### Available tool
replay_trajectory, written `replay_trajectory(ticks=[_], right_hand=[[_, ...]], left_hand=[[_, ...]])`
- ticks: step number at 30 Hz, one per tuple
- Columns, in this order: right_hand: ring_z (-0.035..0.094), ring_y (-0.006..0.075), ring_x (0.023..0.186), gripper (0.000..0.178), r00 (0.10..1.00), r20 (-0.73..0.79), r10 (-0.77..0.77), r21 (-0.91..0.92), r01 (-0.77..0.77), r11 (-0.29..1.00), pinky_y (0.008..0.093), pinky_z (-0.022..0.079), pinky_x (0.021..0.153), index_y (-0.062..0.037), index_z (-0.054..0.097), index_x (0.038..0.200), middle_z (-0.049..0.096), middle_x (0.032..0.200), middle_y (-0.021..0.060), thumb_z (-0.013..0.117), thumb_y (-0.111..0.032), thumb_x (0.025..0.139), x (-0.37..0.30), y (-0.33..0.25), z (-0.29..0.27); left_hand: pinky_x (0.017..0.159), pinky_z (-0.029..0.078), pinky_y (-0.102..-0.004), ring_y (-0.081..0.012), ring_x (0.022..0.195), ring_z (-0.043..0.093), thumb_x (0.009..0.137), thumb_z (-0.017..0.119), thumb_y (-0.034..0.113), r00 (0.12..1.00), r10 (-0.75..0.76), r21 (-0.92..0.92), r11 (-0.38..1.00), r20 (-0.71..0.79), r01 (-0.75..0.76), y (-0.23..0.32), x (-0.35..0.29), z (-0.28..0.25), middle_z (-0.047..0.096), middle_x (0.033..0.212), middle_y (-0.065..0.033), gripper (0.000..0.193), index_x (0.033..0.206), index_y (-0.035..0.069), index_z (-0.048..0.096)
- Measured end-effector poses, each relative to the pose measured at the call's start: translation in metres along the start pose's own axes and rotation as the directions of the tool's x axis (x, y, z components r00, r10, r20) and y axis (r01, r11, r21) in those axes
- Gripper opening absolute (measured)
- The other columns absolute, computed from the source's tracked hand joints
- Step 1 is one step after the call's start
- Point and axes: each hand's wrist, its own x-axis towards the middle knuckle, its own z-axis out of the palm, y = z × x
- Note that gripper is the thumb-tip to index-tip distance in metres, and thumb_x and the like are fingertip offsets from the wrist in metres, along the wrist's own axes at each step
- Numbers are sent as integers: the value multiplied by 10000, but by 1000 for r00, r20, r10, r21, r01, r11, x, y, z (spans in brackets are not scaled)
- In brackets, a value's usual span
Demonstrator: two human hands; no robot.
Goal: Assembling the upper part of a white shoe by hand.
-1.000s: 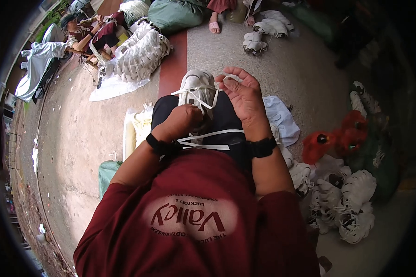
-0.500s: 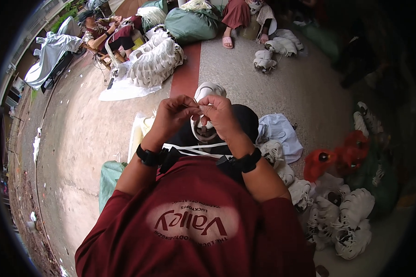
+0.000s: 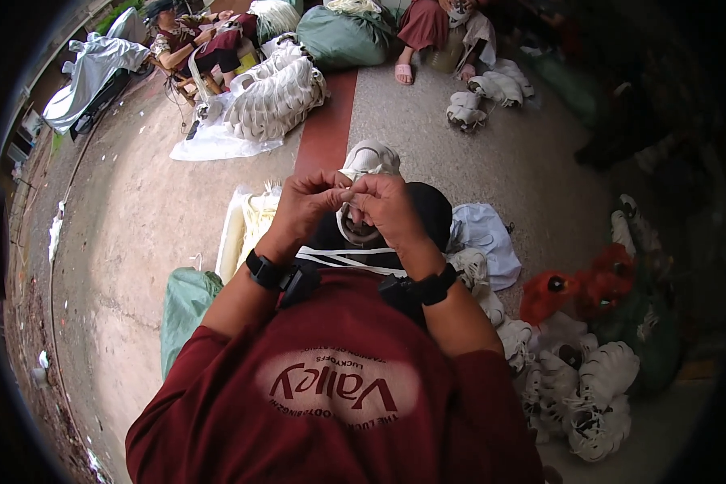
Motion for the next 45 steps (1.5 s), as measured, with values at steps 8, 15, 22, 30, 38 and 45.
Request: replay_trajectory(ticks=[8, 15, 22, 30, 38, 45], right_hand=[[444, 48, 430, 146, 989, 132, 66, -26, -63, 998, 201, 323, 396, -3, 607, 735, 547, 535, 15, 606, -122, 820, 6, 11, 5], [472, 68, 453, 135, 999, 37, -26, -150, 31, 988, 226, 362, 428, 1, 587, 688, 536, 540, 17, 561, -71, 799, 8, 24, -6], [418, 30, 532, 140, 892, -261, -369, -207, 322, 924, 200, 342, 478, -20, 555, 666, 495, 574, -26, 554, -40, 805, 26, -23, -27], [282, 70, 526, 171, 526, 34, -850, 214, 827, 520, 247, 250, 562, -30, 436, 706, 342, 629, -4, 537, -30, 844, -54, -246, -5], [323, 82, 479, 246, 563, 201, -801, -122, 826, 550, 210, 237, 419, 45, 516, 777, 497, 650, 52, 691, -122, 735, -37, -207, -1], [326, 88, 462, 217, 584, 78, -808, -328, 781, 532, 215, 247, 433, 28, 504, 742, 446, 612, 30, 650, -132, 754, -37, -205, 4]], left_hand=[[670, 430, -254, -114, 683, 545, 736, 681, 48, 998, 51, 92, 994, 33, -53, -1, -3, -16, 596, 736, -39, 64, 744, 14, 628], [649, 411, -212, -84, 677, 525, 816, 635, 125, 999, 14, 204, 979, -41, -5, -28, 4, -29, 595, 753, -22, 109, 853, 23, 626], [855, 443, -362, -306, 998, 521, 676, 657, 103, 945, 80, 898, 296, 316, -325, -90, 15, -40, 545, 1029, -127, 340, 1010, 85, 594], [826, 468, -332, -285, 949, 563, 707, 585, 28, 971, 66, 913, 332, 229, -238, -88, 11, -50, 550, 1027, -112, 341, 1026, 136, 635], [692, 496, -384, -348, 767, 618, 767, 559, 79, 993, 120, 945, 323, 9, -47, -93, 47, -60, 627, 835, -186, 299, 1060, 17, 571], [661, 495, -417, -351, 737, 619, 733, 551, 87, 985, 36, 985, 31, 166, -167, -96, 85, -55, 624, 782, -185, 103, 811, 37, 596]])
